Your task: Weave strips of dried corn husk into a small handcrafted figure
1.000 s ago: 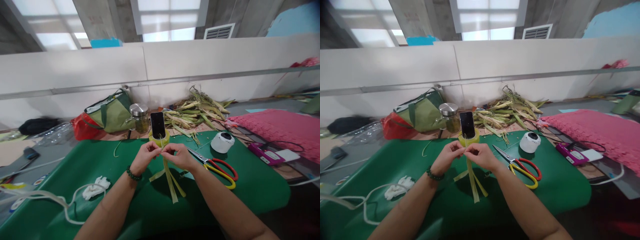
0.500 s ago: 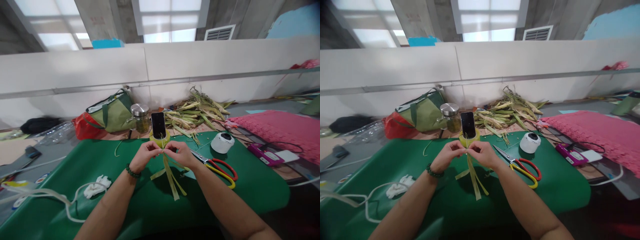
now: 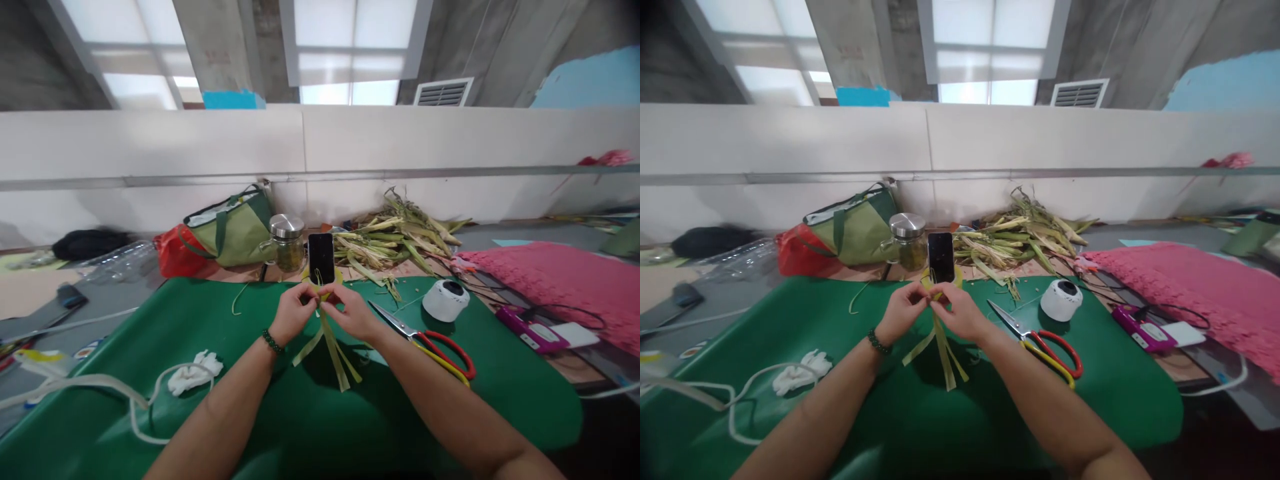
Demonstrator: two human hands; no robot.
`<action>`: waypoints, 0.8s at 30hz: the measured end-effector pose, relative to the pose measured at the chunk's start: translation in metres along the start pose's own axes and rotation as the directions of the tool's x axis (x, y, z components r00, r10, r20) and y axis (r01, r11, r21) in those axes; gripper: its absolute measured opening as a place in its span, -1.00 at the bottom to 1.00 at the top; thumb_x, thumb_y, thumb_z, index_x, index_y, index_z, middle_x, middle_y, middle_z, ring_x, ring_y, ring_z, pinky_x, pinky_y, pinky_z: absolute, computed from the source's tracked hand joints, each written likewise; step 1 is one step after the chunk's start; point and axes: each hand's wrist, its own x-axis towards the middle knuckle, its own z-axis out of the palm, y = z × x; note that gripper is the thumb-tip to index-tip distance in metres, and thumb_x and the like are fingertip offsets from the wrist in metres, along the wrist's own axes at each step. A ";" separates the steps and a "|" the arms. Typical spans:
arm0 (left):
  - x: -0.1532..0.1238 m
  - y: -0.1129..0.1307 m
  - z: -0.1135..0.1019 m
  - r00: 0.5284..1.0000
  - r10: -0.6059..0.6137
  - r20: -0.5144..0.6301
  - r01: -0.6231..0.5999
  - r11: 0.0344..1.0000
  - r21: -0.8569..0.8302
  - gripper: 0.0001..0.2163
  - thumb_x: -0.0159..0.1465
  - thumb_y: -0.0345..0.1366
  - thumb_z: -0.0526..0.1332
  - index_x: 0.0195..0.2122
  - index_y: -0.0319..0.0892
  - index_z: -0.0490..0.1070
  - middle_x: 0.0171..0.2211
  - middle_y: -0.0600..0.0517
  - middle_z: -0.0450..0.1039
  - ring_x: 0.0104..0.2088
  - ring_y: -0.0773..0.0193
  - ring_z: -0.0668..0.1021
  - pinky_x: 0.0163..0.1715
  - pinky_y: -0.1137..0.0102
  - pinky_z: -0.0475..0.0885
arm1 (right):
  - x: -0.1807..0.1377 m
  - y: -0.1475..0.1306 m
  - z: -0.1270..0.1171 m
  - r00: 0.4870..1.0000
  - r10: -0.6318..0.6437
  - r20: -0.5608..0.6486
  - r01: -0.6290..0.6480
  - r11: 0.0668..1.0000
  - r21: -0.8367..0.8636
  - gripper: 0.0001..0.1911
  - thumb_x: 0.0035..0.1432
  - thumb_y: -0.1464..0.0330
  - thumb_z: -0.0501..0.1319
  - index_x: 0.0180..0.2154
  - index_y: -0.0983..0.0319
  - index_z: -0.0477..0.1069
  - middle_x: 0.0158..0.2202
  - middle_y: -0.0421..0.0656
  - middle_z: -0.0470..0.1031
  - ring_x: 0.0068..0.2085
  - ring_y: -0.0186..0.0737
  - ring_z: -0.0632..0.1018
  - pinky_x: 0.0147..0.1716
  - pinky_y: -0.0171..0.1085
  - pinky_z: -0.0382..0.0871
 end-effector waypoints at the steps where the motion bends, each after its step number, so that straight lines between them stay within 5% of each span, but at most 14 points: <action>1: 0.000 -0.001 0.000 1.000 0.004 0.002 -0.004 1.000 0.025 -0.95 -0.02 -0.40 0.19 -0.59 -0.20 0.34 -0.61 0.11 0.36 -0.53 0.36 0.38 -0.48 0.46 0.26 | -0.002 0.005 0.004 1.000 0.003 -0.006 -0.003 1.000 0.002 -0.81 0.12 0.44 0.11 -0.19 0.26 0.36 -0.25 -0.10 0.47 -0.32 -0.30 0.47 -0.35 -0.34 0.34; 5: -0.001 -0.001 0.001 0.998 -0.025 0.057 0.024 1.000 0.014 -0.91 0.01 -0.33 0.22 -0.57 -0.20 0.35 -0.59 0.10 0.36 -0.53 0.35 0.38 -0.48 0.45 0.27 | -0.004 0.020 0.010 0.998 0.059 0.036 -0.062 0.994 0.094 -0.82 0.09 0.41 0.17 -0.20 0.26 0.39 -0.26 -0.14 0.48 -0.31 -0.31 0.46 -0.28 -0.31 0.36; 12: 0.002 0.004 0.002 0.979 -0.091 0.185 0.115 0.986 -0.123 -0.77 0.01 -0.21 0.31 -0.59 -0.21 0.31 -0.61 0.12 0.30 -0.55 0.39 0.33 -0.51 0.46 0.25 | -0.001 0.035 0.004 0.965 0.250 0.081 -0.262 0.946 0.190 -0.79 -0.07 0.37 0.31 -0.31 0.28 0.41 -0.46 -0.26 0.41 -0.47 -0.40 0.35 -0.45 -0.38 0.26; 17: 0.003 0.008 -0.002 0.963 -0.125 0.239 0.170 0.969 -0.181 -0.75 -0.03 -0.18 0.36 -0.56 -0.22 0.35 -0.58 0.11 0.34 -0.53 0.39 0.35 -0.50 0.46 0.26 | -0.001 0.032 0.001 0.965 0.236 0.113 -0.256 0.944 0.209 -0.85 -0.08 0.33 0.31 -0.48 0.29 0.41 -0.57 -0.29 0.34 -0.51 -0.41 0.30 -0.49 -0.39 0.18; 24: 0.001 0.009 0.002 0.981 -0.110 0.160 0.158 0.931 -0.329 -0.73 -0.04 -0.23 0.40 -0.37 -0.22 0.41 -0.49 0.09 0.42 -0.44 0.36 0.44 -0.37 0.45 0.33 | 0.003 0.031 -0.003 0.976 0.199 0.093 -0.219 0.908 0.356 -0.77 -0.06 0.25 0.29 -0.52 0.28 0.36 -0.59 -0.30 0.28 -0.55 -0.43 0.27 -0.54 -0.39 0.14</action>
